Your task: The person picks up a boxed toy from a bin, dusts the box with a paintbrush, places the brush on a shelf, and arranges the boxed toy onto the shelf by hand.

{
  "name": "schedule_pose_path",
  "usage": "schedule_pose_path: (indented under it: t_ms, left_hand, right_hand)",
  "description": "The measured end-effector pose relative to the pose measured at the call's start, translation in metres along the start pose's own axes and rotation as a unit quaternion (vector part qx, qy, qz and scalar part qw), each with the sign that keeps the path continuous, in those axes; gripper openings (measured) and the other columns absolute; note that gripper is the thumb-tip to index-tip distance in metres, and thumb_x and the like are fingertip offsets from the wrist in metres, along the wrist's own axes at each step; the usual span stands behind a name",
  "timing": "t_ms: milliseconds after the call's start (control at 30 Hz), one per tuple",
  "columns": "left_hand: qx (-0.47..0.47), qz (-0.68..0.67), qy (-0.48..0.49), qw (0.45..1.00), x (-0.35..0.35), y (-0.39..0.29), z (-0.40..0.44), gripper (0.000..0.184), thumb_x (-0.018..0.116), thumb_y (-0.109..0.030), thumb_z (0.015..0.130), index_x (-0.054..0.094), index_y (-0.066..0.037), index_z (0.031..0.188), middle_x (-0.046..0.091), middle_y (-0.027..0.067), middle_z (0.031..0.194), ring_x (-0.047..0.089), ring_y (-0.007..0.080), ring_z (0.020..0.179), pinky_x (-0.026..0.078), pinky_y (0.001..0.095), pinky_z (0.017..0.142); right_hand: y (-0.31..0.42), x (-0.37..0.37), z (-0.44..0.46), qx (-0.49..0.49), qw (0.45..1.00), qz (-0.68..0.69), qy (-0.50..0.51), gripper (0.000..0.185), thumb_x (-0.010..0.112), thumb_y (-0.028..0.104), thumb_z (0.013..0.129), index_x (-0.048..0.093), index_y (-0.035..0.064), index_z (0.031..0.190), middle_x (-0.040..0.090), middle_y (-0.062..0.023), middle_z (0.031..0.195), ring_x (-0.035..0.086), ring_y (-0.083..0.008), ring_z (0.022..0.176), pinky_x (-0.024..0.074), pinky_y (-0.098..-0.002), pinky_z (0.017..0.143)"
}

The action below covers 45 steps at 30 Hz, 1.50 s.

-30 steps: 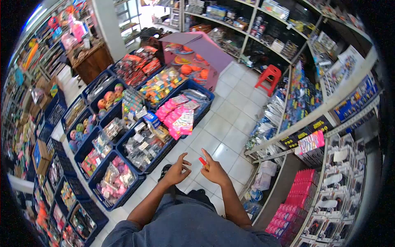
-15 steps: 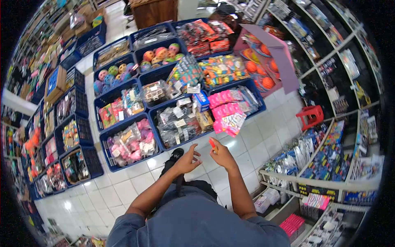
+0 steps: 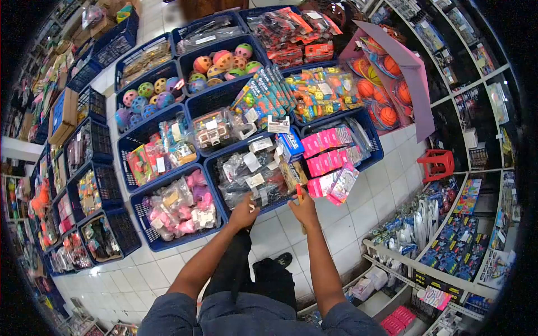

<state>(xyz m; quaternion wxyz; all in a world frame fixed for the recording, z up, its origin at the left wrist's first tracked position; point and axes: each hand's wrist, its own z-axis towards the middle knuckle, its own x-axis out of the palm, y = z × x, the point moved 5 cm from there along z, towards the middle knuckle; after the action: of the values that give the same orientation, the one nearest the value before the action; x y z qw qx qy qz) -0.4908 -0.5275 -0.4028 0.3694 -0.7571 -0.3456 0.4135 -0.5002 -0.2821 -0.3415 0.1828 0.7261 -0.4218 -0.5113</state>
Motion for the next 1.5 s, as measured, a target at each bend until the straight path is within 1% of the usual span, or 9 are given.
schedule_pose_path:
  t_ms: [233,433,567,700,833,1133,1300,1367,1500]
  left_hand:
    - [-0.009,0.024,-0.030,0.999,0.003,0.058,0.135,0.062,0.070,-0.016,0.080,0.040,-0.002,0.133,0.066,0.0201,0.103,0.067,0.0337,0.089,0.052,0.0440,0.078]
    - [0.013,-0.048,-0.064,0.997,0.029,0.087,0.268,0.062,0.072,-0.017,0.081,0.043,-0.001,0.133,0.059,0.0246,0.117,0.065,0.0345,0.094,0.053,0.0406,0.080]
    - [0.086,-0.015,-0.173,0.981,0.041,0.118,0.378,0.069,0.071,-0.021,0.082,0.038,0.008,0.136,0.052,0.0287,0.129,0.051,0.0413,0.120,0.039,0.0434,0.104]
    - [-0.018,-0.157,-0.213,0.964,0.044,0.134,0.457,0.067,0.067,-0.026,0.087,0.038,0.009,0.136,0.052,0.0267,0.131,0.053,0.0364,0.118,0.039,0.0404,0.102]
    - [-0.124,-0.232,-0.121,0.957,0.046,0.084,0.446,0.052,0.060,-0.024,0.092,0.046,0.005,0.133,0.057,0.0214,0.128,0.057,0.0280,0.111,0.042,0.0368,0.096]
    - [0.037,-0.294,-0.103,0.950,0.049,0.098,0.421,0.038,0.038,0.007,0.081,0.054,-0.001,0.114,0.063,0.0104,0.107,0.061,0.0179,0.099,0.049,0.0337,0.088]
    - [0.141,0.060,-0.251,0.956,-0.004,0.126,0.466,0.030,0.064,-0.007,0.078,0.058,0.003,0.105,0.064,0.0218,0.101,0.062,0.0380,0.099,0.048,0.0412,0.090]
    - [0.148,0.220,-0.307,0.914,-0.020,0.158,0.500,0.043,0.078,-0.017,0.072,0.058,0.001,0.106,0.064,0.0201,0.100,0.063,0.0365,0.098,0.049,0.0426,0.087]
    - [-0.085,0.245,-0.189,0.947,-0.035,0.181,0.525,0.084,0.091,-0.042,0.054,0.056,0.002,0.116,0.060,0.0217,0.119,0.057,0.0390,0.112,0.048,0.0429,0.092]
  right_hand:
    - [-0.063,0.020,0.105,0.088,0.994,0.063,0.002,0.070,0.078,0.025,0.074,0.048,0.0000,0.132,0.061,-0.0241,0.121,0.059,-0.0399,0.113,0.0464,-0.0435,0.096]
    - [-0.100,0.045,0.253,0.030,0.999,0.023,-0.027,0.051,0.078,0.023,0.075,0.058,0.0007,0.116,0.067,-0.0194,0.104,0.065,-0.0295,0.098,0.0503,-0.0392,0.084]
    - [-0.090,0.052,0.347,-0.022,0.998,0.052,-0.011,0.053,0.076,0.029,0.077,0.059,-0.0017,0.116,0.066,-0.0212,0.110,0.065,-0.0340,0.103,0.0492,-0.0415,0.088]
    - [-0.098,0.061,0.429,-0.025,0.998,-0.008,-0.053,0.045,0.074,0.034,0.080,0.064,-0.0016,0.105,0.069,-0.0195,0.096,0.067,-0.0320,0.090,0.0508,-0.0420,0.080]
    - [-0.119,0.086,0.482,0.099,0.991,0.014,0.091,0.059,0.068,0.049,0.080,0.064,-0.0070,0.100,0.068,-0.0241,0.078,0.070,-0.0345,0.076,0.0521,-0.0444,0.067]
    - [-0.102,0.064,0.452,0.089,0.931,0.349,0.059,0.053,0.081,0.022,0.076,0.047,0.0040,0.112,0.060,-0.0070,0.087,0.054,-0.0126,0.055,0.0451,-0.0277,0.045]
    - [-0.114,0.040,0.418,0.095,0.892,0.437,0.069,0.039,0.076,0.023,0.083,0.054,0.0061,0.111,0.062,-0.0021,0.080,0.050,-0.0068,0.053,0.0429,-0.0222,0.045]
    - [-0.121,0.037,0.407,0.105,0.890,0.440,0.065,0.028,0.072,0.022,0.087,0.059,0.0071,0.107,0.063,-0.0005,0.080,0.052,-0.0061,0.054,0.0428,-0.0212,0.045]
    - [-0.142,0.038,0.396,0.099,0.884,0.453,0.065,0.046,0.078,0.023,0.081,0.052,0.0053,0.115,0.062,-0.0026,0.080,0.050,-0.0076,0.051,0.0423,-0.0229,0.046]
